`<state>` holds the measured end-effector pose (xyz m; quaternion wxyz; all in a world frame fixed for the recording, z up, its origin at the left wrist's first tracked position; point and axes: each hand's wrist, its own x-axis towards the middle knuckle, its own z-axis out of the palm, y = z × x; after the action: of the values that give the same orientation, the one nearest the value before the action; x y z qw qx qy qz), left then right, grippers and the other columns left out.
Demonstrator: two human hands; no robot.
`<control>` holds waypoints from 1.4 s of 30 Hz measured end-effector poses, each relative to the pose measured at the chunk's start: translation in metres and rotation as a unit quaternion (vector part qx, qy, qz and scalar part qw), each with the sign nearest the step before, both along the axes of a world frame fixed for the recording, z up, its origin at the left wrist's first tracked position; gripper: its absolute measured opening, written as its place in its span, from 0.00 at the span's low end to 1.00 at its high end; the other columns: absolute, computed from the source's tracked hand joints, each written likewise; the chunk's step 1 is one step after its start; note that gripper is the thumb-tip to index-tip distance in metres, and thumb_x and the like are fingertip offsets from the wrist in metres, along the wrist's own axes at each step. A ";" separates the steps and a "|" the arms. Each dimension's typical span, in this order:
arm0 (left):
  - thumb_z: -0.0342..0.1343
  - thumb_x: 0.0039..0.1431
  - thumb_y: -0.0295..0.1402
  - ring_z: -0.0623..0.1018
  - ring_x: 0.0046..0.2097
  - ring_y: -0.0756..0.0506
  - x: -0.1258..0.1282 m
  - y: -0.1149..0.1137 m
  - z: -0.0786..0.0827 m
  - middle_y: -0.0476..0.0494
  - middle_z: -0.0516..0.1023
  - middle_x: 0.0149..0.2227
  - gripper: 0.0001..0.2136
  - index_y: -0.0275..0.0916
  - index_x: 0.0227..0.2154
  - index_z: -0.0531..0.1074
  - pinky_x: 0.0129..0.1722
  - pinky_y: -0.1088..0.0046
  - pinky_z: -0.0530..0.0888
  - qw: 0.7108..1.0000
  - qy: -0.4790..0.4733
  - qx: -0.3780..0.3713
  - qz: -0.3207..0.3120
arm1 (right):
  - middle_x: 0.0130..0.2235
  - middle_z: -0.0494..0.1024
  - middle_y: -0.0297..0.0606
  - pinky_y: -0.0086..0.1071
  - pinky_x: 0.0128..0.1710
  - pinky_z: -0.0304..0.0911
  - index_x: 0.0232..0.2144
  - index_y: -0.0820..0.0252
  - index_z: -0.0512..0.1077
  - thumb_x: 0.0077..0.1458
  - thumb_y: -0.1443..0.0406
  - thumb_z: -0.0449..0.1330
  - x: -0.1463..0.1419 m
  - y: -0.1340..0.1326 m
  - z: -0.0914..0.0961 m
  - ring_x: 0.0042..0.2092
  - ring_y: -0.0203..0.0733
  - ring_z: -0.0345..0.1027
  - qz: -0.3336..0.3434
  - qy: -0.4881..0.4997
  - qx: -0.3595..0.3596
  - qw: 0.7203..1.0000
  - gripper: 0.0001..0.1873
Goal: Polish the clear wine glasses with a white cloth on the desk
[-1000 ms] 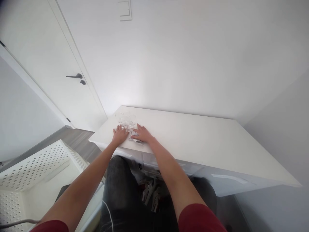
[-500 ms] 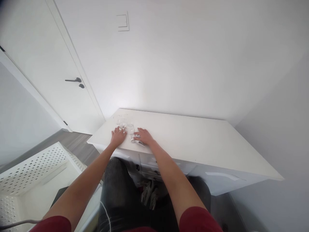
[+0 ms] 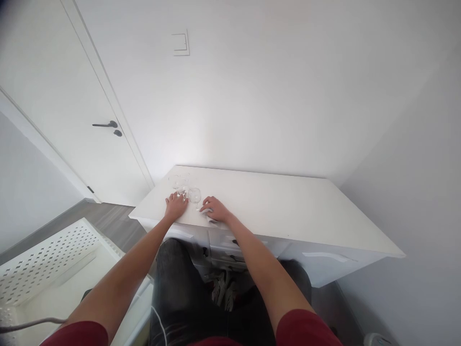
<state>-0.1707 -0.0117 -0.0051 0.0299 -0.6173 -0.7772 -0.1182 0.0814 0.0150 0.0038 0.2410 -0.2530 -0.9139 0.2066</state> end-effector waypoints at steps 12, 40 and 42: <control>0.36 0.69 0.45 0.53 0.68 0.31 0.004 -0.005 0.010 0.28 0.51 0.69 0.25 0.39 0.61 0.65 0.64 0.44 0.50 1.000 -0.008 -0.010 0.013 | 0.68 0.59 0.29 0.44 0.58 0.55 0.65 0.43 0.59 0.58 0.67 0.52 -0.007 -0.019 0.014 0.60 0.49 0.58 -0.002 -0.123 0.051 0.991 0.33; 0.53 0.63 0.36 0.60 0.63 0.35 0.011 -0.086 0.020 0.29 0.60 0.57 0.16 0.37 0.50 0.61 0.62 0.50 0.61 0.908 -0.272 0.318 -0.026 | 0.47 0.76 0.40 0.37 0.47 0.58 0.40 0.56 0.70 0.57 0.69 0.51 0.125 -0.031 -0.022 0.49 0.48 0.62 -0.354 0.003 -0.009 0.935 0.11; 0.54 0.63 0.36 0.62 0.61 0.37 0.029 -0.111 0.043 0.31 0.63 0.54 0.15 0.37 0.50 0.63 0.61 0.52 0.62 0.882 -0.273 0.382 -0.036 | 0.46 0.76 0.41 0.37 0.46 0.58 0.40 0.56 0.70 0.57 0.69 0.52 0.124 -0.031 -0.022 0.48 0.48 0.62 -0.357 0.001 -0.003 0.934 0.10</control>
<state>-0.1421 -0.1232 0.0383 0.0461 -0.5291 -0.6262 -0.5708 0.2056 -0.0158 -0.0181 0.2992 -0.5633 -0.7622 0.1103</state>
